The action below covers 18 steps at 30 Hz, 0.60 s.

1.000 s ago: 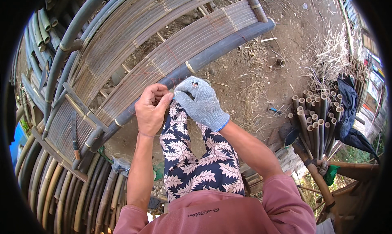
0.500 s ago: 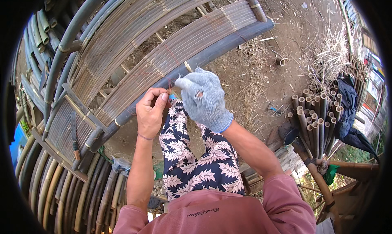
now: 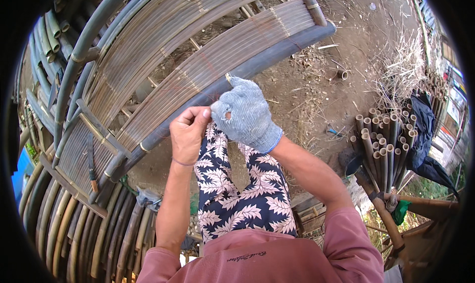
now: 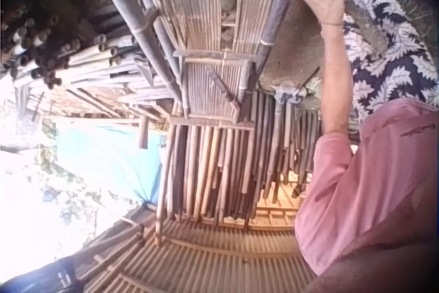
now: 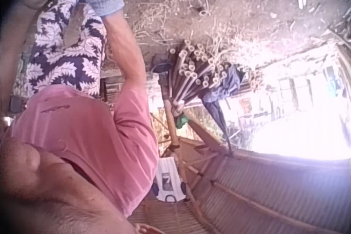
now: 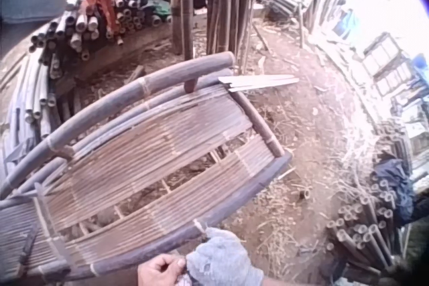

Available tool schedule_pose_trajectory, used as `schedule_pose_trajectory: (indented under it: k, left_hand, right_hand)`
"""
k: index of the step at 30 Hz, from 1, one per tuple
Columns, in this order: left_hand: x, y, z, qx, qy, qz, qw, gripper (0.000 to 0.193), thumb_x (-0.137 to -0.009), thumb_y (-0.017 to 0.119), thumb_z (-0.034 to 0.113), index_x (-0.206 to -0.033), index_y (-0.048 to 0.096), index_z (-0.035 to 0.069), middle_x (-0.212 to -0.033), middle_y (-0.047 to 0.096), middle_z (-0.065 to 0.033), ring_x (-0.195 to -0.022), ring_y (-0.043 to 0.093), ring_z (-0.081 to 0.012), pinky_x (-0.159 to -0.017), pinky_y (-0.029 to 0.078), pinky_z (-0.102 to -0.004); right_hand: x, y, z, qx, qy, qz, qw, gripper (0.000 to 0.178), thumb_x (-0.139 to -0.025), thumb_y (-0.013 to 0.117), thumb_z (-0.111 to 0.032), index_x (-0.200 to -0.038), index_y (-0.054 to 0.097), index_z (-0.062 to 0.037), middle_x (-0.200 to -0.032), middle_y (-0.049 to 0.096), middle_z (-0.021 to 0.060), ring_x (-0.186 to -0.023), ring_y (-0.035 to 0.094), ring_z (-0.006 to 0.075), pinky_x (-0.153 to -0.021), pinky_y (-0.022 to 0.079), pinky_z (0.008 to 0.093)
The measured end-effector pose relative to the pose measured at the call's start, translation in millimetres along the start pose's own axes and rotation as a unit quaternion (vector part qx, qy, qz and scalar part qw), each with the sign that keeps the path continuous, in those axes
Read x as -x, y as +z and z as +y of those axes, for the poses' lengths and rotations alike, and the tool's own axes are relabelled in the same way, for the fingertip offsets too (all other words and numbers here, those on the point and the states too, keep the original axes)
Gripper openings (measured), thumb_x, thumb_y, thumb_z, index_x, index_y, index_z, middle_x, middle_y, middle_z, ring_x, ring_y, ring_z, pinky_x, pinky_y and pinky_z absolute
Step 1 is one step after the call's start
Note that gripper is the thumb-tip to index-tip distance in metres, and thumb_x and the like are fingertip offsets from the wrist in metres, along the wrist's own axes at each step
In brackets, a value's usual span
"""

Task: The person ties pieces of bamboo together with string by hand to assemble a structure, using a gloved hand to position the materials.

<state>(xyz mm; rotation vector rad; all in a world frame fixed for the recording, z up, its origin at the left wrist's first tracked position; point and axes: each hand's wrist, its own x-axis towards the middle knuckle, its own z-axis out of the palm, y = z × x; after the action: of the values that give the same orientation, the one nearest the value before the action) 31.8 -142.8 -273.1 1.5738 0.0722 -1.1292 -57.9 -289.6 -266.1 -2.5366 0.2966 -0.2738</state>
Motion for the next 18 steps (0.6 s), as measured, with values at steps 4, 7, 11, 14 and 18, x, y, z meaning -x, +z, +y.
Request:
schedule_pose_trajectory:
  k: [4,7,11,14,18]
  left_hand:
    - [14,33,-9,-0.046,0.006,0.054,0.997,0.017,-0.09,0.071,0.013,-0.095,0.072,-0.003,-0.082,0.068,-0.0005,-0.073,0.057,-0.0056,-0.067,0.048,-0.0229]
    - [34,74,-39,-0.042,0.012,0.04,0.998,0.012,-0.089,0.067,0.012,-0.091,0.07,0.0,-0.082,0.067,-0.0072,-0.074,0.06,-0.0127,-0.069,0.049,-0.029]
    - [85,129,-105,-0.184,0.142,-0.115,0.966,0.016,-0.092,0.056,0.012,-0.102,0.063,0.002,-0.089,0.062,-0.0184,-0.086,0.061,-0.0372,-0.073,0.051,-0.0425]
    - [119,130,-146,-0.233,0.174,-0.178,0.94,0.017,-0.089,0.057,0.011,-0.103,0.061,0.004,-0.087,0.063,-0.0128,-0.084,0.063,-0.0321,-0.074,0.05,-0.0418]
    - [122,28,-197,-0.382,0.244,-0.229,0.862,0.009,-0.087,0.059,0.013,-0.095,0.062,0.013,-0.086,0.065,-0.0003,-0.08,0.065,-0.0183,-0.08,0.044,-0.0367]
  right_hand:
    - [11,-2,54,0.116,-0.007,0.037,0.993,0.007,-0.077,0.063,-0.015,-0.073,0.057,-0.0144,-0.07,0.053,0.0045,-0.075,0.058,0.0273,-0.093,0.047,0.0473]
    - [30,-14,64,-0.027,0.206,-0.016,0.978,0.007,-0.084,0.061,-0.018,-0.081,0.059,-0.0118,-0.078,0.061,0.0054,-0.075,0.061,0.0248,-0.082,0.05,0.0436]
    - [55,-36,49,-0.564,0.606,-0.097,0.553,0.029,-0.096,0.053,-0.031,-0.113,0.06,-0.0082,-0.084,0.066,0.0058,-0.064,0.06,0.0148,-0.065,0.053,0.0351]
    - [80,-94,59,-0.596,0.554,-0.139,0.565,0.054,-0.1,0.052,-0.032,-0.143,0.039,-0.0041,-0.069,0.059,0.0003,-0.047,0.049,0.0067,-0.045,0.046,0.0241]
    - [169,-215,198,-0.379,0.648,0.114,0.651,0.038,-0.096,0.054,-0.018,-0.132,0.054,-0.0047,-0.06,0.035,-0.0098,-0.047,0.033,0.0016,-0.04,0.032,0.0176]
